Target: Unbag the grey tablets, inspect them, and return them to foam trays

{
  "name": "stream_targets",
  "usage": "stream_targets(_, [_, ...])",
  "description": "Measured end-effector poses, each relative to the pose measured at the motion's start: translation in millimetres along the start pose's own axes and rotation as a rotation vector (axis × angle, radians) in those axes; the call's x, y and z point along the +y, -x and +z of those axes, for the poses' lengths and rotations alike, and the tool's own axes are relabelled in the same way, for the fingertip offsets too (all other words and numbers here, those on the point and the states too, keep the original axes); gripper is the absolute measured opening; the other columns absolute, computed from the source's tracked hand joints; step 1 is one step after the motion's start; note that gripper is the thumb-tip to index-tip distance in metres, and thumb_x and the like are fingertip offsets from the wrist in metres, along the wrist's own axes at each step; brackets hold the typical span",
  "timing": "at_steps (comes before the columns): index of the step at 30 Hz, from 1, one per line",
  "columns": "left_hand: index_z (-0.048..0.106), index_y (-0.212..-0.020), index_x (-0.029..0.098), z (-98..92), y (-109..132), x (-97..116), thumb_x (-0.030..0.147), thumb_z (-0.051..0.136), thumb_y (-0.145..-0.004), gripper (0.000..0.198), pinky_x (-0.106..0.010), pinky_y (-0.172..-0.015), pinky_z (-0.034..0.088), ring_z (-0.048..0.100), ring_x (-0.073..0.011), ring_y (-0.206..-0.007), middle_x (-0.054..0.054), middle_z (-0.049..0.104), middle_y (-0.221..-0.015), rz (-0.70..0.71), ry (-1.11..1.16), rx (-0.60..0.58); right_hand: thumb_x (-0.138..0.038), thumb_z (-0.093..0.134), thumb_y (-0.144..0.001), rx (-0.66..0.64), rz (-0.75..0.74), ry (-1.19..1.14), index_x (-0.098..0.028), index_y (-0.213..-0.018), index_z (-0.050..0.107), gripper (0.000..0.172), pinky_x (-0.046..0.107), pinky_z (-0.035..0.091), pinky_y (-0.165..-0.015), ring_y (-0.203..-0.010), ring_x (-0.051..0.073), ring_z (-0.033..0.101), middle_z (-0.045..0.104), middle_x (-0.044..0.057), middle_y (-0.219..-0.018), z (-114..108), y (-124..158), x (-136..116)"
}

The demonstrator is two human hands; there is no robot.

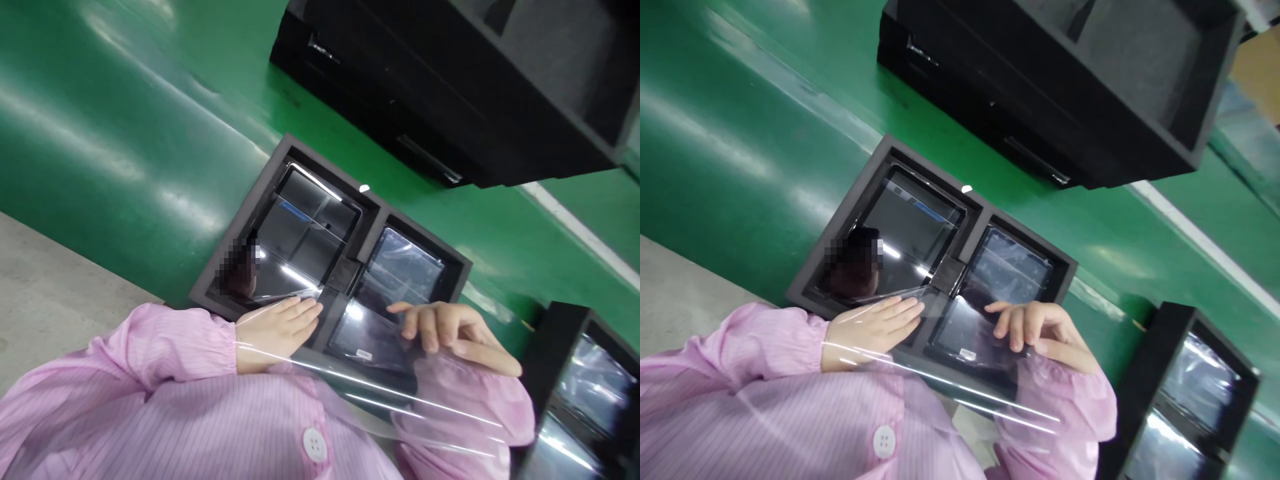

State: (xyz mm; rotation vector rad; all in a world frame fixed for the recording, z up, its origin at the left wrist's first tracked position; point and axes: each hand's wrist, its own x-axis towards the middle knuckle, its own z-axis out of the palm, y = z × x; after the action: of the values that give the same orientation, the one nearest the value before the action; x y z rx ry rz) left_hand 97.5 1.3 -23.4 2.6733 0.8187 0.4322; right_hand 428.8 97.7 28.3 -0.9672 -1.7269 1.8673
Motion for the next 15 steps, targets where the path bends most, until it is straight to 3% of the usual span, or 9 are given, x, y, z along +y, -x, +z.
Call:
stream_targets(2, [0.055,-0.134,0.005,-0.6,0,0,0.025,0.039,-0.1,0.042,-0.037,-0.119,0.028,0.044,-0.0255,-0.141,-0.014,0.051,-0.149,0.002,0.003,-0.031,-0.027,0.074,-0.055,-0.129,-0.09,-0.035,-0.049,-0.087,0.071,0.039,0.047,0.051,-0.073,-0.048,0.026,0.058,0.053,-0.001,-0.04,0,-5,1])
stream_targets(3, [0.055,-0.134,0.006,-0.2,0,1,0.023,0.038,-0.1,0.041,-0.036,-0.12,0.028,0.043,-0.0243,-0.142,-0.013,0.05,-0.149,-0.009,0.001,-0.03,-0.028,0.075,-0.055,-0.163,-0.116,-0.042,-0.049,-0.088,0.071,0.04,0.046,0.052,-0.073,-0.047,0.026,0.058,0.053,-0.002,-0.039,2,-7,-1])
stream_targets(6, [0.05,-0.138,0.006,1.4,0,2,0.018,0.038,-0.099,0.042,-0.037,-0.121,0.026,0.041,-0.024,-0.143,-0.014,0.047,-0.151,-0.033,0.038,-0.016,-0.038,0.074,-0.074,0.013,-0.085,0.017,-0.044,-0.082,0.072,0.01,0.045,0.055,-0.079,-0.049,0.024,0.062,0.059,-0.001,-0.043,20,-16,-22])
stream_targets(7, [0.046,-0.14,0.005,0.8,0,1,0.021,0.041,-0.099,0.045,-0.038,-0.12,0.028,0.04,-0.0258,-0.144,-0.018,0.045,-0.152,-0.035,0.075,-0.022,-0.04,0.071,-0.082,0.104,-0.064,0.053,-0.04,-0.08,0.072,0.002,0.045,0.056,-0.083,-0.053,0.023,0.066,0.063,-0.001,-0.049,31,-19,-32])
stream_targets(8, [0.043,-0.142,0.003,-0.9,-1,0,0.027,0.046,-0.098,0.05,-0.041,-0.119,0.03,0.04,-0.0286,-0.144,-0.021,0.044,-0.152,-0.033,0.116,-0.027,-0.039,0.069,-0.086,0.15,-0.068,0.085,-0.036,-0.079,0.071,0.008,0.045,0.057,-0.086,-0.058,0.022,0.069,0.068,0.001,-0.055,43,-23,-44])
stream_targets(10, [0.039,-0.144,0.004,-7.8,-2,-3,0.042,0.053,-0.095,0.064,-0.044,-0.115,0.036,0.041,-0.0329,-0.142,-0.026,0.044,-0.15,-0.015,0.184,-0.048,-0.031,0.069,-0.089,0.134,-0.096,0.067,-0.029,-0.082,0.07,0.008,0.041,0.059,-0.086,-0.068,0.02,0.074,0.075,0.003,-0.068,70,-32,-66])
stream_targets(13, [0.038,-0.145,0.01,-22.7,-1,-11,0.045,0.049,-0.096,0.061,-0.043,-0.111,0.042,0.046,-0.0306,-0.139,-0.022,0.05,-0.147,-0.044,0.171,-0.077,-0.019,0.061,-0.093,0.088,-0.036,-0.017,-0.02,-0.089,0.066,0.006,0.027,0.061,-0.07,-0.075,0.016,0.075,0.077,0.008,-0.085,117,-47,-90])
stream_targets(15, [0.04,-0.144,0.012,-31.1,4,-15,0.041,0.043,-0.099,0.054,-0.044,-0.11,0.043,0.05,-0.0288,-0.136,-0.018,0.054,-0.145,-0.105,0.114,-0.051,-0.014,0.059,-0.092,0.096,-0.075,0.064,-0.018,-0.09,0.065,0.007,0.024,0.061,-0.074,-0.082,0.015,0.075,0.077,0.009,-0.09,149,-56,-93])
